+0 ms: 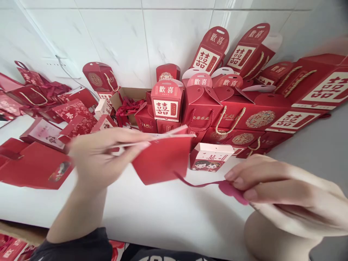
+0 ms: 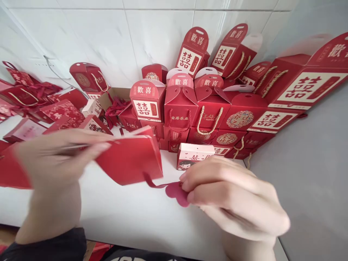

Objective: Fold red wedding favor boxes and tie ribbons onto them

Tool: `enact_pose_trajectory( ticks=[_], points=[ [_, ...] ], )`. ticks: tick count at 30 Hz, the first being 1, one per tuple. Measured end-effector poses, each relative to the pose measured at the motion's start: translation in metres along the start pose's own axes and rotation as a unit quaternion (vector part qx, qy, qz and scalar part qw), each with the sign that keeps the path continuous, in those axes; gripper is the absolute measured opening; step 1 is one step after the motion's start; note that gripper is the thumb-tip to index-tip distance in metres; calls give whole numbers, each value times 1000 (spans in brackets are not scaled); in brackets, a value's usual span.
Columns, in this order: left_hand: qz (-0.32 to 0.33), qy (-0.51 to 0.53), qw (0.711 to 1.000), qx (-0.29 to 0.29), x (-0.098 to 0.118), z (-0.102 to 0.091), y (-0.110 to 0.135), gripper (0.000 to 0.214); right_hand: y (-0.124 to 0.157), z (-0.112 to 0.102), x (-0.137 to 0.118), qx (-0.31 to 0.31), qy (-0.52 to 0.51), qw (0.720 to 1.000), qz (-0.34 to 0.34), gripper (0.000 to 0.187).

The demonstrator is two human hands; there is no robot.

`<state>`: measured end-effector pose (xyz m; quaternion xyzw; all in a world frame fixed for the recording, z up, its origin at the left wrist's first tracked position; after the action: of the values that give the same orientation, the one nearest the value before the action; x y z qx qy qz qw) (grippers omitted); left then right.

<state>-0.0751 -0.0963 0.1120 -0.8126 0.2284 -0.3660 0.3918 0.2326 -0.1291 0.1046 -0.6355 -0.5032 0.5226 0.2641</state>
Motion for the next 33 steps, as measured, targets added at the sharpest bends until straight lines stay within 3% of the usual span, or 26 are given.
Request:
enact_pose_trajectory(
  ticks=[1,3,5,7,9,11,14,17,20,25,33],
  points=[
    [10,33,998,-60,0,17,8,19,1,-4,-1,18,4,1000,11,34],
    [-59,84,985,-141,-10,50,22,9,3,-10,-2,23,8,999,22,36],
    [-107,118,971,-179,-23,75,29,9,3,-12,0,6,16,1000,11,34],
    [-91,113,972,-185,-28,85,30,22,1,-10,3,19,40,999,4,30],
    [-38,87,986,-136,-19,80,24,27,-2,-1,7,49,82,995,2,28],
    [2,83,993,-86,2,66,18,14,-3,11,10,59,145,988,-9,28],
    [7,130,983,-127,39,51,16,11,1,32,15,48,236,969,-60,19],
    [-12,147,975,-169,62,50,20,10,7,47,21,34,271,957,-99,12],
    [-49,155,971,-174,62,54,23,18,8,55,26,51,257,960,-96,16],
    [-99,125,975,-152,49,58,24,20,2,61,35,45,167,984,-29,35],
    [-21,-4,997,-76,41,68,31,19,1,73,47,93,213,971,50,29]
  ],
)
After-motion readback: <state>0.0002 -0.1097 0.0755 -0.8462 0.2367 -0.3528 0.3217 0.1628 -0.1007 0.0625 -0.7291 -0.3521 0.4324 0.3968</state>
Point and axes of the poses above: each hand's wrist, its own y-axis away from the middle knuckle, its own z-axis out of the palm, x = y × z, the point moved 1 cm from there along -y, towards the middle knuckle, and after that the axes turned 8 degrees about -y, right-handed, at the moved point
